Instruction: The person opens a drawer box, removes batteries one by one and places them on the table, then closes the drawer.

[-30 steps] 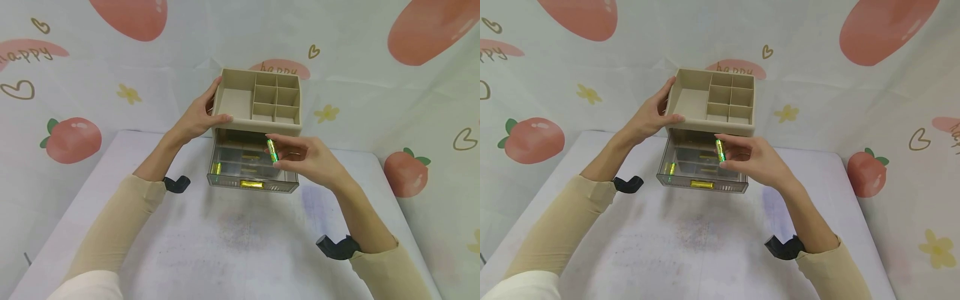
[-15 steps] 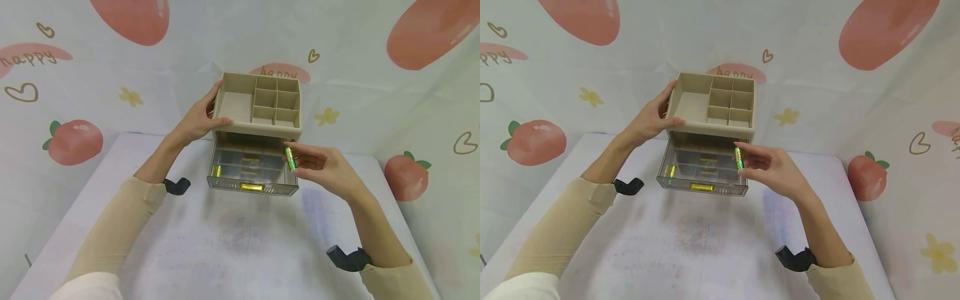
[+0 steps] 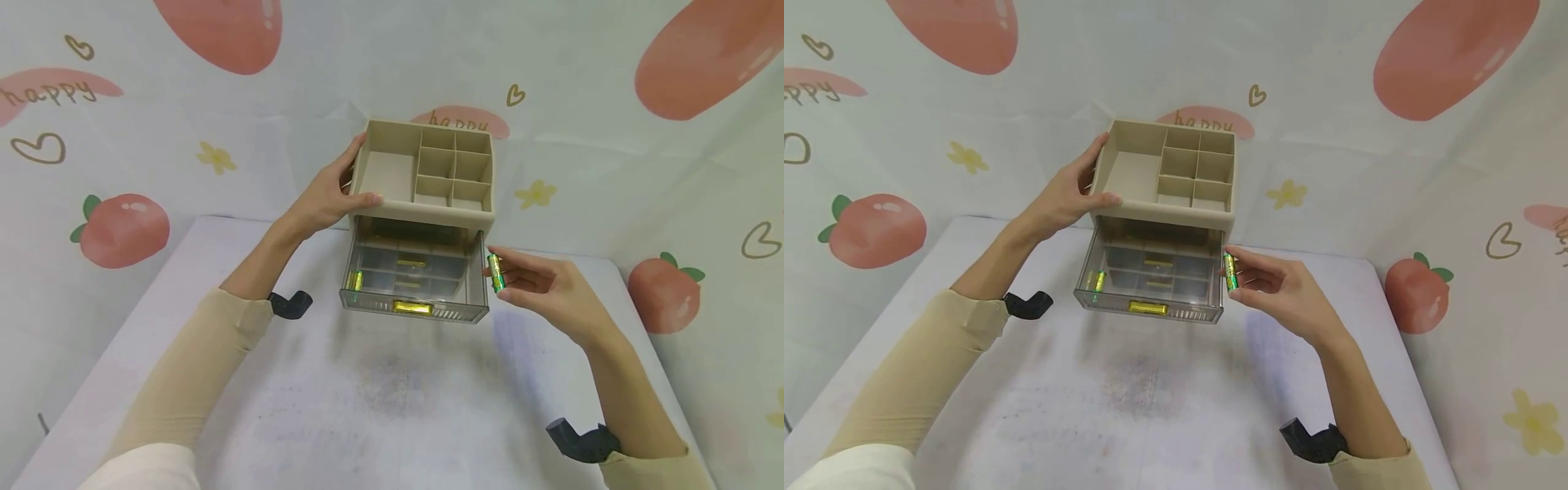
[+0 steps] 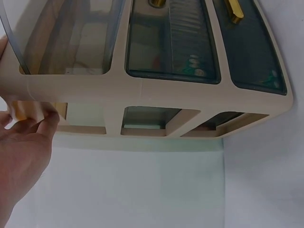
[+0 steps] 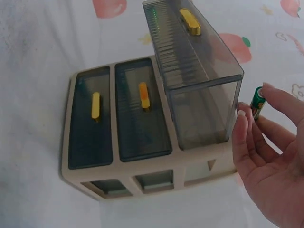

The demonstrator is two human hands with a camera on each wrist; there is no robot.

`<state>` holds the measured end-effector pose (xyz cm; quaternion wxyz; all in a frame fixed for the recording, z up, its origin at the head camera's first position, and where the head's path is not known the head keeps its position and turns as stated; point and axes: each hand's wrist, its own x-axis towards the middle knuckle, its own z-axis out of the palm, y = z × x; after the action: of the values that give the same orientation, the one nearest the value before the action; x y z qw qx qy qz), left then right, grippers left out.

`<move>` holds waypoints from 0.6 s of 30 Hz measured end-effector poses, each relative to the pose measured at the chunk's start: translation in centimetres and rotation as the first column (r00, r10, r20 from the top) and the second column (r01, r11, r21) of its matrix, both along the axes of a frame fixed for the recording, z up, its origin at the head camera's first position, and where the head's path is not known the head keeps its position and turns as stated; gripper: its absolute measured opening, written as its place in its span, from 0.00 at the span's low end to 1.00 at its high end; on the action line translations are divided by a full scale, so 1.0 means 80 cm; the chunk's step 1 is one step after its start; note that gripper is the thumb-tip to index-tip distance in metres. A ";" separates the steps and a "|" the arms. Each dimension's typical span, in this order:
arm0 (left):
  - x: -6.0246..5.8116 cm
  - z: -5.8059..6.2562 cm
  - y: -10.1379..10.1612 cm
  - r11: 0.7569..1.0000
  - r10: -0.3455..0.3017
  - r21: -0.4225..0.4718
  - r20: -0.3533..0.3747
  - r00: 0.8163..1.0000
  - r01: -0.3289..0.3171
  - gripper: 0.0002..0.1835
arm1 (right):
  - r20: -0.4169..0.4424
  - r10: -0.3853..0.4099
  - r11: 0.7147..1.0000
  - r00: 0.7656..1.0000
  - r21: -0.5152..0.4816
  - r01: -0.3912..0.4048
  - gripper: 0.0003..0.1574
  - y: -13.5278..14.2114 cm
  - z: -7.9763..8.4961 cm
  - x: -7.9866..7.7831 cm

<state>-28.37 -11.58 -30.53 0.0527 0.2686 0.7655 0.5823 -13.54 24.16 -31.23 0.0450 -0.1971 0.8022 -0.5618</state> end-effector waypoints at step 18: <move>0.000 -0.002 -0.001 1.000 0.006 -0.013 -0.018 1.000 -0.006 0.55 | 0.044 -0.064 0.994 0.997 -0.086 0.068 0.35 0.018 -0.052 0.000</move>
<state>-28.37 -11.68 -30.71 0.0459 0.2713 0.7704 0.5752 -13.57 25.61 -35.43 0.0340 -0.1607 0.7818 -0.6014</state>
